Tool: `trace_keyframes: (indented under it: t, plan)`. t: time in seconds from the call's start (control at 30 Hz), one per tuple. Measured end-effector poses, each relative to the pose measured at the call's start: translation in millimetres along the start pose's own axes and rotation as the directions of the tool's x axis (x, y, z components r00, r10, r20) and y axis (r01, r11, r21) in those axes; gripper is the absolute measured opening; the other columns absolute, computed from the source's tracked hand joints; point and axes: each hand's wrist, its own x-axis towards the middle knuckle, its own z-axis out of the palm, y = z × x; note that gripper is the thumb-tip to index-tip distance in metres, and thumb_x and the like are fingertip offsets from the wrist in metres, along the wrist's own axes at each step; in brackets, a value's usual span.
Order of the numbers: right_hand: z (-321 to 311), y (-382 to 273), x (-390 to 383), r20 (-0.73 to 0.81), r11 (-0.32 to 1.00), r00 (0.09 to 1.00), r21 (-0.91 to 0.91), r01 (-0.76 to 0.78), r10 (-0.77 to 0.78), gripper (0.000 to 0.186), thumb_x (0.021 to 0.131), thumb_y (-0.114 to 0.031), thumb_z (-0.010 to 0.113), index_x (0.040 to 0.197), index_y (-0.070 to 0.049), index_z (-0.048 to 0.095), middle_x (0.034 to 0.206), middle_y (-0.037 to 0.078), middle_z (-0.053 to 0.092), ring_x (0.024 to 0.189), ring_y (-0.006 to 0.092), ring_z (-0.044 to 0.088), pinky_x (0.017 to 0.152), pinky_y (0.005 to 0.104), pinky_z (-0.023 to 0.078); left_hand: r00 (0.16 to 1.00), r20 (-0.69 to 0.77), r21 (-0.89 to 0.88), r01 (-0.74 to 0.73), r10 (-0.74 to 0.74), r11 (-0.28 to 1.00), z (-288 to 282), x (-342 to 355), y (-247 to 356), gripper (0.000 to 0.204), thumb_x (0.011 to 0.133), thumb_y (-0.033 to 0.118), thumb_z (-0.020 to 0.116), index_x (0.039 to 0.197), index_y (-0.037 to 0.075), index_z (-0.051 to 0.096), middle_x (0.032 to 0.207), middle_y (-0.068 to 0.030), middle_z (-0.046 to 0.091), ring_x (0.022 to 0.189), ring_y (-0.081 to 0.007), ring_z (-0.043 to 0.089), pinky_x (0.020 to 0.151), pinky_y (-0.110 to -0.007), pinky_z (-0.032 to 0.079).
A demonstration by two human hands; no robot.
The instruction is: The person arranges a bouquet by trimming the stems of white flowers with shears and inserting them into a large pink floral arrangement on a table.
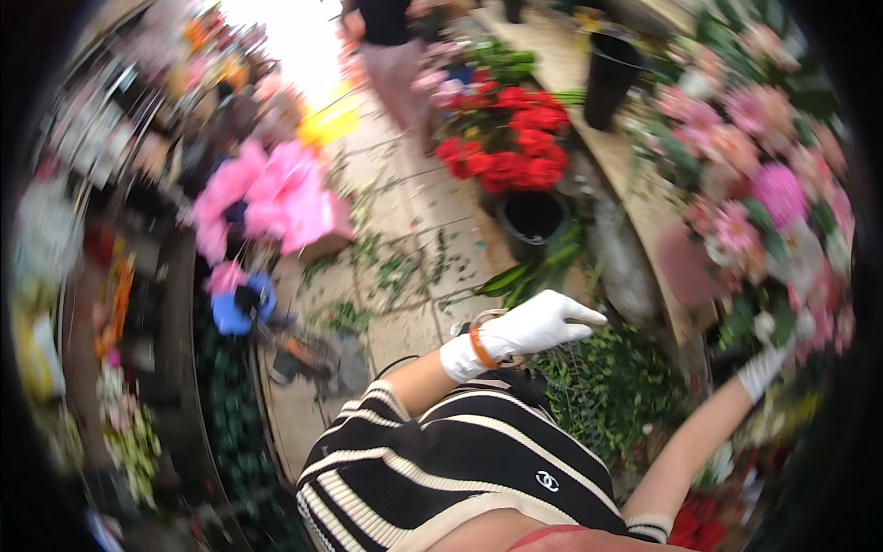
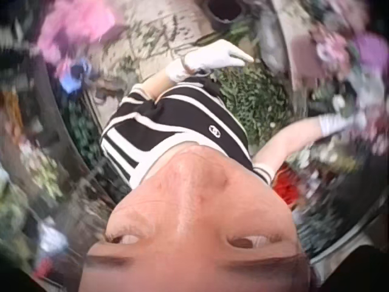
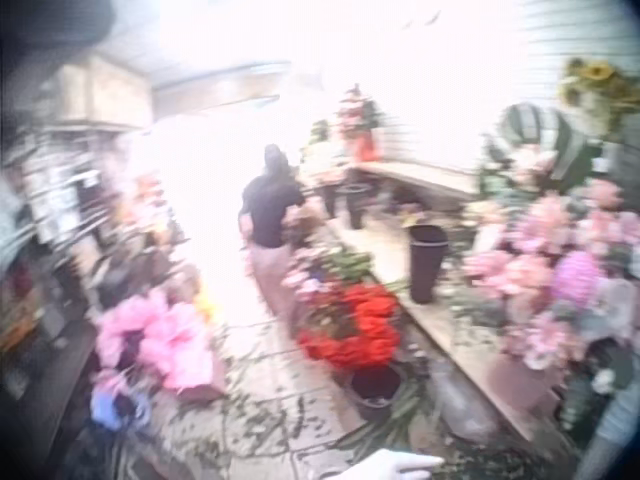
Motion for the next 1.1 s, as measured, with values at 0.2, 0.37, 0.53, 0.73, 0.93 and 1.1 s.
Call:
trace_keyframes:
  t: [0.2,0.37,0.53,0.73,0.93,1.1]
  plan:
    - [36,-31,-37,0.023,0.994,0.996,0.064,0.085,-0.087,0.028,0.085,-0.020,0.060,0.106,-0.001,0.062,0.095,0.013,0.065,0.083,0.0235,0.063,0.070,0.0352,0.052,0.963,-0.267,-0.019,0.046,-0.049,0.999,-14,-53,-25,0.028,0.081,0.015,0.063,0.107,0.007,0.067,0.095,-0.0138,0.069,0.086,-0.0252,0.067,0.080,-0.034,0.051]
    - [76,-69,-84,0.071,0.983,0.989,0.138,0.119,-0.130,0.028,0.085,-0.019,0.060,0.106,0.000,0.062,0.096,0.014,0.065,0.084,0.0239,0.063,0.071,0.0350,0.052,0.918,-0.396,-0.014,-0.019,0.012,1.000,-32,-88,-30,0.029,0.081,0.014,0.062,0.108,0.005,0.066,0.100,-0.0146,0.068,0.092,-0.0248,0.066,0.082,-0.033,0.050]
    - [113,-108,-144,0.126,0.968,0.980,0.217,0.124,-0.153,0.028,0.085,-0.018,0.060,0.107,0.001,0.061,0.097,0.014,0.065,0.084,0.0243,0.063,0.072,0.0348,0.052,0.787,-0.614,-0.045,-0.110,0.059,0.993,-49,-147,-33,0.028,0.082,0.014,0.062,0.107,0.002,0.065,0.102,-0.0145,0.068,0.094,-0.0245,0.065,0.085,-0.034,0.049]
    - [152,-150,-228,0.239,0.945,0.959,0.320,0.072,-0.153,0.028,0.086,-0.017,0.060,0.107,0.001,0.061,0.098,0.014,0.065,0.084,0.0248,0.063,0.073,0.0346,0.052,0.576,-0.817,-0.086,-0.076,-0.027,0.993,-80,-237,-54,0.029,0.083,0.013,0.060,0.108,0.001,0.064,0.102,-0.0159,0.067,0.094,-0.0254,0.065,0.084,-0.034,0.049]
    - [174,-190,-308,0.390,0.886,0.914,0.456,-0.084,-0.114,0.028,0.086,-0.016,0.059,0.107,0.002,0.061,0.099,0.015,0.064,0.084,0.0252,0.063,0.074,0.0344,0.052,0.366,-0.911,-0.112,0.227,-0.191,0.968,-90,-337,-128,0.027,0.078,0.015,0.059,0.101,0.004,0.068,0.090,-0.0163,0.068,0.086,-0.0290,0.066,0.079,-0.035,0.050]
    - [202,-196,-357,0.655,0.688,0.755,0.569,-0.451,-0.048,0.028,0.086,-0.015,0.059,0.107,0.003,0.060,0.100,0.015,0.064,0.084,0.0257,0.062,0.074,0.0341,0.053,0.096,-0.906,-0.209,0.744,-0.412,0.635,-17,-450,-263,0.019,0.072,0.015,0.056,0.080,0.003,0.069,0.077,-0.0207,0.065,0.071,-0.0373,0.064,0.064,-0.045,0.051]
